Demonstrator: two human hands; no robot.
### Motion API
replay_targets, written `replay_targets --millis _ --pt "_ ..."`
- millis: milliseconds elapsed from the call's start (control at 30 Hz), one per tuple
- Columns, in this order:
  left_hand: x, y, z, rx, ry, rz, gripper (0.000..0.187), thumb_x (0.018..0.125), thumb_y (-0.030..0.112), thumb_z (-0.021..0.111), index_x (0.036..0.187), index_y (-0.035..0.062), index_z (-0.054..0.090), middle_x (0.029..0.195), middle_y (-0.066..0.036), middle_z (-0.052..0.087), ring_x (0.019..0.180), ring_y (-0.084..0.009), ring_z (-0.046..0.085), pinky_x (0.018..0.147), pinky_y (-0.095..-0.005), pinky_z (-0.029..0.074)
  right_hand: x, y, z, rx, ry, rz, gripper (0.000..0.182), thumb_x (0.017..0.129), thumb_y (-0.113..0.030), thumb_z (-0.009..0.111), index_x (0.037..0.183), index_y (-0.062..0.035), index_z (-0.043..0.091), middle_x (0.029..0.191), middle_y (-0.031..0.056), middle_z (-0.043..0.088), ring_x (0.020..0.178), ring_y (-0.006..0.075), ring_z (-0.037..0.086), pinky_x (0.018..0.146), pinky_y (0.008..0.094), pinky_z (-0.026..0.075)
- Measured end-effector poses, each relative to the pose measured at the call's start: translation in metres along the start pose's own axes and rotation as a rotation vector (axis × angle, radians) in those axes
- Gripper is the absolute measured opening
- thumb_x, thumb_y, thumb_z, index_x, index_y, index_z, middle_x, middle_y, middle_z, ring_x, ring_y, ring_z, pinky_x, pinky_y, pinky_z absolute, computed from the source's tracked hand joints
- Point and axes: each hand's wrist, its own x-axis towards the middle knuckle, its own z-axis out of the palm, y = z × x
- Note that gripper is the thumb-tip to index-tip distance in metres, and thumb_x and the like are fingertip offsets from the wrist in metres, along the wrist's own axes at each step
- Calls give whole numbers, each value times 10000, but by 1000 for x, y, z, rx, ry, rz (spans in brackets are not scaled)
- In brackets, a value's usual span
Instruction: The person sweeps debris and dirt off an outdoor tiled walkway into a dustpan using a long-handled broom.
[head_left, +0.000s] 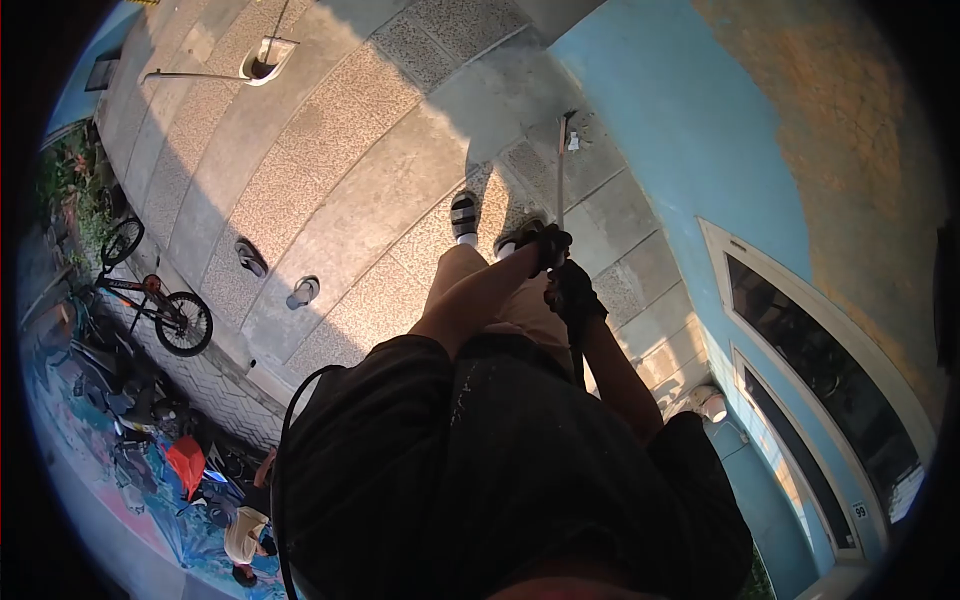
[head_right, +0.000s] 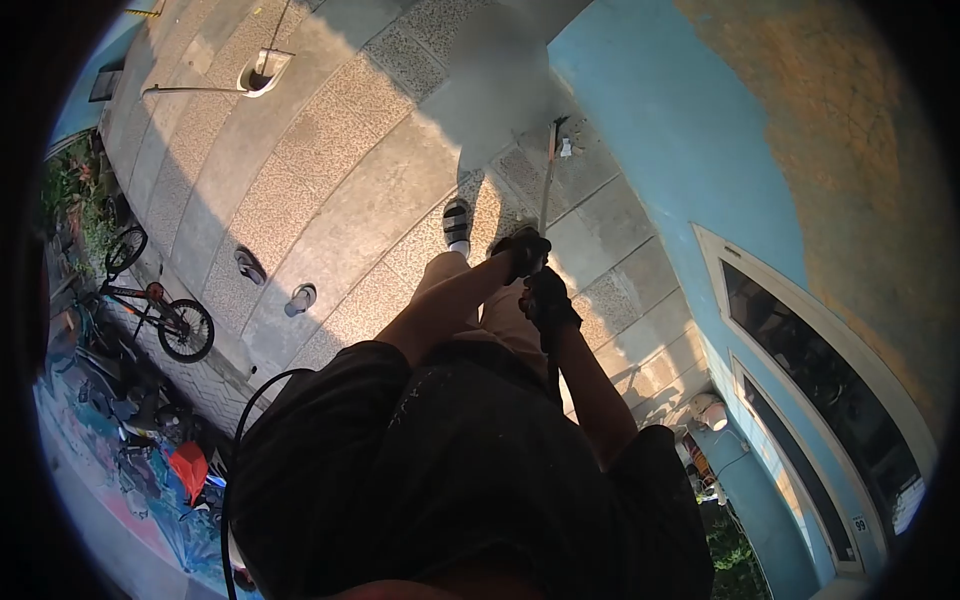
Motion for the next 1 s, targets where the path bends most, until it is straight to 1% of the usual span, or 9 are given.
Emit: replay_targets --millis 67,133,200,367,500,567,800,933,1000 --pt "3 1 16 -114 -39 -11 99 826 134 526 740 88 512 681 -25 554 577 -177 557 487 -344 448 -23 -19 -7 -26 25 70 103 895 -223 505 915 -125 481 699 -4 450 517 104 415 434 247 373" --pt "-17 28 26 -1054 173 -439 94 839 161 529 763 107 517 707 -34 562 567 -161 545 472 -325 429 -44 -31 -12 21 -83 90 128 901 -242 505 944 -123 484 705 -3 456 521 102 431 435 243 379" --pt "-76 96 -2 -973 360 -536 149 860 192 514 741 102 503 659 -47 530 550 -176 528 437 -336 372 -48 -40 -13 -59 -205 193 161 914 -267 499 978 -120 489 724 -4 474 522 96 448 436 235 385" --pt "-59 29 -31 -847 569 -869 234 840 286 529 748 82 597 745 -107 580 615 -229 555 492 -365 430 31 -18 -6 -32 -372 352 156 914 -272 514 965 -125 510 680 -5 498 468 92 430 417 236 383" --pt "-10 -36 -28 924 -42 -392 153 801 187 531 803 104 660 756 -99 642 742 -217 646 607 -374 507 47 -10 -7 -174 -224 209 113 889 -231 528 899 -119 515 641 5 478 463 104 424 413 254 380" --pt "4 -15 -26 891 -67 -91 166 832 265 545 887 120 603 743 -45 605 782 -176 603 673 -306 466 56 -2 -30 -181 -210 86 75 870 -180 522 861 -113 488 655 16 465 472 110 415 416 268 374" --pt "18 13 26 570 239 21 102 824 131 529 762 54 556 793 -112 640 714 -197 613 610 -328 468 12 -54 -55 -298 -168 108 123 875 -222 546 930 -112 533 701 17 473 480 99 425 413 251 366" --pt "-3 14 39 -1053 557 -603 253 903 236 438 1109 139 547 1148 -82 562 1030 -194 561 802 -349 457 30 -61 -62 -482 -313 220 140 876 -232 551 891 -94 530 681 14 478 468 90 410 409 242 351" --pt "-23 6 25 653 41 -652 277 880 251 492 1075 64 557 969 -91 600 881 -171 608 733 -306 488 48 -60 -49 -877 -407 232 205 879 -285 557 846 -84 535 663 11 484 456 84 387 403 237 332"
